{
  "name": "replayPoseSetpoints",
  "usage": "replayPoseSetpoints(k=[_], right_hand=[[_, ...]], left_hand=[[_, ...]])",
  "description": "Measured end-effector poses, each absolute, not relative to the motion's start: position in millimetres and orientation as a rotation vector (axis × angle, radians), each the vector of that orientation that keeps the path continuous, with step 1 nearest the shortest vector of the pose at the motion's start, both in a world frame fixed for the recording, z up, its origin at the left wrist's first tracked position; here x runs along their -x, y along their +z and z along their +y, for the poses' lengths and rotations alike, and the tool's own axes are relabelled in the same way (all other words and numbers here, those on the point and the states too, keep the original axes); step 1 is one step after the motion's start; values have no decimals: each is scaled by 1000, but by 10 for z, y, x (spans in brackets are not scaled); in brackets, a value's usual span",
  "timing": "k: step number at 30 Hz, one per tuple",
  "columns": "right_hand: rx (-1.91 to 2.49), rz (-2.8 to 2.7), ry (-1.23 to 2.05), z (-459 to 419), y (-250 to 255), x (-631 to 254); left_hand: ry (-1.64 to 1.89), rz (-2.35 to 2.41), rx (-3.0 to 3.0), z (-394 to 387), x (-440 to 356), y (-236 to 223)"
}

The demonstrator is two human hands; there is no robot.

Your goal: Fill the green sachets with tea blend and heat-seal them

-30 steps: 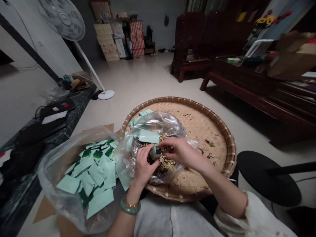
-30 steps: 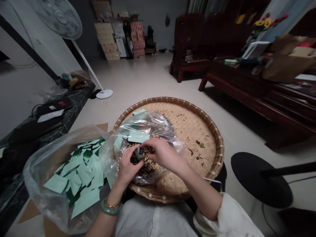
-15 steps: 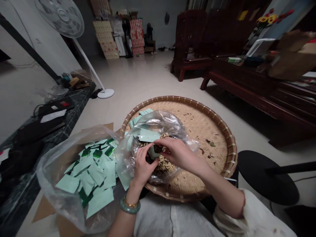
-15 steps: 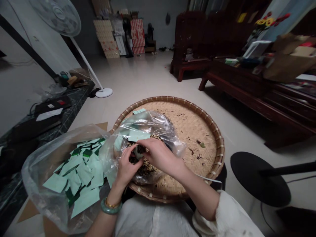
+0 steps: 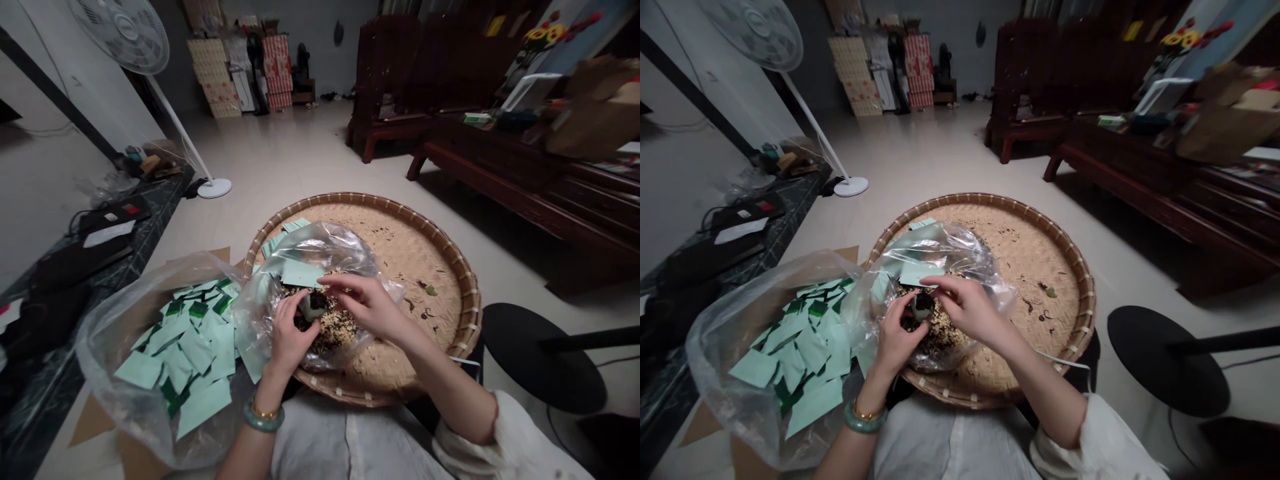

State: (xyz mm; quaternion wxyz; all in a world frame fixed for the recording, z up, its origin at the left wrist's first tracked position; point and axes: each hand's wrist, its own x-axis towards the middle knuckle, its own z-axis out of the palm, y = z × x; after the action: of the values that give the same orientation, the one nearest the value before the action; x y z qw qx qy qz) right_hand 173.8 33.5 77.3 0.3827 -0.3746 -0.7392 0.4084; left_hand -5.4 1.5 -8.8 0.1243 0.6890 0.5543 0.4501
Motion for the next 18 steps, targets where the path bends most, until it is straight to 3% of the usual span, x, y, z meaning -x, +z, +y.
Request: replayPoseSetpoints(k=[18], right_hand=[[974,-2120,784,345,794,-1620]], left_hand=[[1334,1594,-2014,26,58,-102]])
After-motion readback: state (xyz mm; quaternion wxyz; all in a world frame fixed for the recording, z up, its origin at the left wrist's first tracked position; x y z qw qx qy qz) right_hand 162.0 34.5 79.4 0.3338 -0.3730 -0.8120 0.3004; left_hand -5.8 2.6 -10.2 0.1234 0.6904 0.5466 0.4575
